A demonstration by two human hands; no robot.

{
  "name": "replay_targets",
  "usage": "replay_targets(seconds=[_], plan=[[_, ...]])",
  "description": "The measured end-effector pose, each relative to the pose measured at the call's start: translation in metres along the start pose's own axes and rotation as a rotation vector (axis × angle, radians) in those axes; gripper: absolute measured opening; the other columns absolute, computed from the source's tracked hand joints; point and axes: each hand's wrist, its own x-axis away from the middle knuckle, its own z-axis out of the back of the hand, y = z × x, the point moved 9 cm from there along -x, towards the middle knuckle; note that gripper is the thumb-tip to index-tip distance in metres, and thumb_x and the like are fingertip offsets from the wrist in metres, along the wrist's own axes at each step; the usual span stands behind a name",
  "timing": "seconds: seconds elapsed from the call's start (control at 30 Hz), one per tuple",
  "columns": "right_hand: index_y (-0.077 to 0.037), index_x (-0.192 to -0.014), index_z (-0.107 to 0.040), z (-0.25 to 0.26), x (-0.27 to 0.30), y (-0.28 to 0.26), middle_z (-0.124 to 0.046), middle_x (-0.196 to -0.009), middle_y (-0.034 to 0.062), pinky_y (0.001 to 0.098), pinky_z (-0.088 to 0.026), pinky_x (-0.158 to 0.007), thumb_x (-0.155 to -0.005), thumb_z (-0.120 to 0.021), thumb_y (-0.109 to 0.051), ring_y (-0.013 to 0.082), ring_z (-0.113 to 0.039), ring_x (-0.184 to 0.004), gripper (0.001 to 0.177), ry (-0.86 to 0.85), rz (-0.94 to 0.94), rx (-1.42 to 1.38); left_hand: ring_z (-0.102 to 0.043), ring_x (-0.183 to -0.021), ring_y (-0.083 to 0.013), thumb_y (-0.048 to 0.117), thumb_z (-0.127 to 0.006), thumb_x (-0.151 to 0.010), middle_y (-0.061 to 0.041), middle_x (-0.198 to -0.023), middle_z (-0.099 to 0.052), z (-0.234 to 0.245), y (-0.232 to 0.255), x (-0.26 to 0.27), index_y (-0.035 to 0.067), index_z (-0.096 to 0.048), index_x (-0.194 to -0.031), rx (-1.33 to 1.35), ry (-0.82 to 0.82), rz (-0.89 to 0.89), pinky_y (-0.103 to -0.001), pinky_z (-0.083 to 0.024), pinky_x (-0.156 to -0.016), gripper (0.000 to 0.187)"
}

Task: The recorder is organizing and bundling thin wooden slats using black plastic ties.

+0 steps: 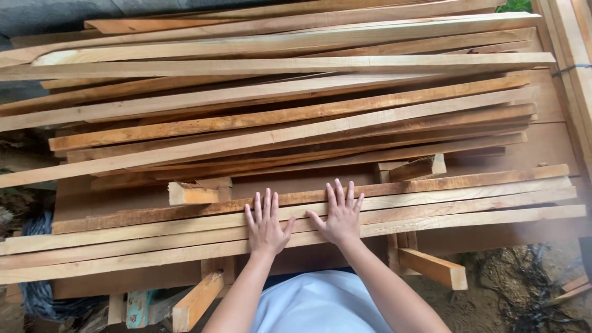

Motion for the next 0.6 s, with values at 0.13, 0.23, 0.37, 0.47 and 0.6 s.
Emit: replay_targets(seconds=[0.13,0.23,0.37,0.47,0.6], plan=[[-0.018,-0.157,-0.038,0.009,-0.004,-0.006,-0.029,-0.167,0.0074,0.0706,-0.013,-0.120,-0.083,-0.054,-0.080,0.0413,-0.014,-0.157,0.097,0.077,0.029,-0.024,-0.020,-0.156,-0.0337,0.066,-0.037,-0.096,-0.009,-0.170,-0.025,0.008,-0.002,-0.002,0.015,-0.032,-0.160,0.014,0.131,-0.011,-0.062,-0.012,-0.123,0.082],[-0.017,-0.155,-0.042,0.010,0.005,-0.003,-0.033,-0.165,0.0076,0.0715,-0.015,-0.119,-0.084,-0.056,-0.077,0.0419,-0.018,-0.155,0.094,0.126,0.047,-0.034,-0.033,-0.152,-0.0311,0.057,-0.045,-0.097,-0.005,-0.164,-0.039,0.019,0.003,0.016,0.017,-0.048,-0.151,0.075,0.324,-0.065,-0.059,-0.019,-0.123,0.067],[-0.012,-0.153,-0.042,0.011,0.015,-0.014,-0.031,-0.166,0.0063,0.0704,-0.006,-0.120,-0.088,-0.049,-0.077,0.0389,-0.013,-0.157,0.092,0.225,0.242,0.046,-0.059,-0.070,-0.0174,0.024,-0.068,-0.091,0.004,-0.077,-0.066,0.076,0.018,0.082,0.016,-0.067,-0.078,0.623,0.505,-0.253,-0.033,-0.048,-0.064,0.015],[-0.008,-0.156,-0.036,0.009,0.011,-0.027,-0.032,-0.164,0.0078,0.0672,-0.004,-0.122,-0.089,-0.043,-0.080,0.0367,-0.015,-0.154,0.098,0.202,0.352,0.108,-0.060,-0.053,-0.0139,0.028,-0.064,-0.093,-0.003,-0.060,-0.069,-0.005,0.007,0.116,0.006,-0.069,-0.067,1.084,0.091,0.198,-0.028,-0.051,-0.052,0.034],[-0.002,-0.140,-0.052,0.036,-0.028,-0.044,-0.063,-0.131,0.0164,0.0492,-0.022,-0.124,-0.077,-0.062,-0.082,0.0320,-0.055,-0.126,0.103,-0.082,0.386,-0.047,-0.049,-0.143,-0.0410,0.045,-0.066,-0.085,-0.027,-0.154,-0.045,-0.142,0.039,0.146,0.003,-0.037,-0.152,2.020,-0.277,0.977,-0.051,-0.042,-0.113,0.085]])
